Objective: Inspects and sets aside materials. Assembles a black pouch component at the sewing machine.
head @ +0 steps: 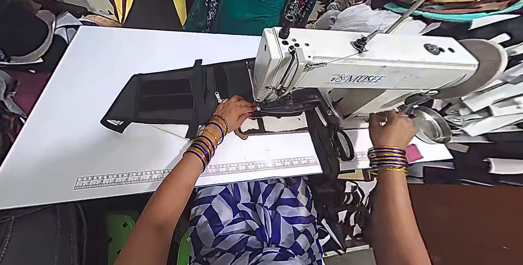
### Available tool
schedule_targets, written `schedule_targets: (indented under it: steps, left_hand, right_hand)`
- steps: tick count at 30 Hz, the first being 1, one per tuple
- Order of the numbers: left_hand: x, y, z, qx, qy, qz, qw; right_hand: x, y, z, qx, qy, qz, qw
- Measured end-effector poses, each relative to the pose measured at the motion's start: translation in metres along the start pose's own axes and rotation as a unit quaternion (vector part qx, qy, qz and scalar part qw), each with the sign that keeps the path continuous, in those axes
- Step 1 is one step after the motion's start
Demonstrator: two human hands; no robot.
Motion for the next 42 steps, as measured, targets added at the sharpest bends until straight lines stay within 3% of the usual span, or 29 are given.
schedule_targets:
  steps: [3, 6, 12, 17, 19, 23, 29, 31, 33, 36, 38, 42]
  left_hand:
    - [-0.013, 0.007, 0.005, -0.006, 0.01, 0.002, 1.0]
    - [0.005, -0.003, -0.001, -0.002, 0.009, 0.011, 1.0]
    - [0.004, 0.004, -0.008, -0.014, 0.015, 0.018, 1.0]
    - [0.002, 0.002, -0.001, -0.04, -0.022, 0.031, 0.998]
    - [0.001, 0.001, 0.002, -0.056, -0.039, 0.04, 0.997]
    - [0.0, -0.001, 0.001, -0.008, -0.033, 0.05, 0.998]
    - [-0.008, -0.007, 0.014, -0.048, -0.083, 0.049, 0.994]
    - [-0.013, -0.011, 0.017, -0.042, -0.094, 0.045, 0.994]
    - [-0.02, -0.012, 0.019, -0.035, -0.101, 0.035, 0.994]
    - [-0.045, -0.004, 0.03, -0.05, -0.091, 0.043, 0.994]
    - [-0.056, -0.002, 0.035, -0.066, -0.096, 0.055, 0.992]
    - [-0.061, 0.0, 0.041, -0.11, -0.133, 0.092, 0.981]
  right_hand:
    - [0.014, 0.02, -0.004, 0.022, -0.002, -0.032, 0.999]
    - [0.017, 0.033, -0.012, 0.032, -0.003, -0.028, 0.999]
    - [0.013, 0.007, -0.015, 0.015, -0.069, 0.015, 0.997]
    - [-0.003, 0.017, -0.061, -0.099, -0.121, 0.087, 0.984]
    - [-0.002, 0.023, -0.071, -0.132, -0.107, 0.066, 0.983]
    - [0.005, 0.013, -0.079, -0.204, -0.037, -0.03, 0.978]
    - [-0.014, 0.019, -0.076, -0.245, -0.053, -0.039, 0.967]
    - [-0.008, 0.025, -0.059, -0.295, -0.017, -0.005, 0.955]
    - [0.001, 0.027, -0.055, -0.346, 0.048, 0.14, 0.927]
    - [0.0, 0.024, -0.06, -0.389, 0.161, 0.382, 0.823]
    - [-0.006, 0.015, -0.055, -0.399, 0.128, 0.396, 0.817]
    - [-0.032, 0.007, -0.041, -0.457, 0.019, 0.3, 0.837]
Point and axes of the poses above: each hand's wrist, its own z-axis towards the middle knuckle, its own y-axis out of the palm, x = y × z, the point moved 6 cm from there along z, towards the middle knuckle, and after that the axes turned 9 degrees about y, right-handed, at the moved point
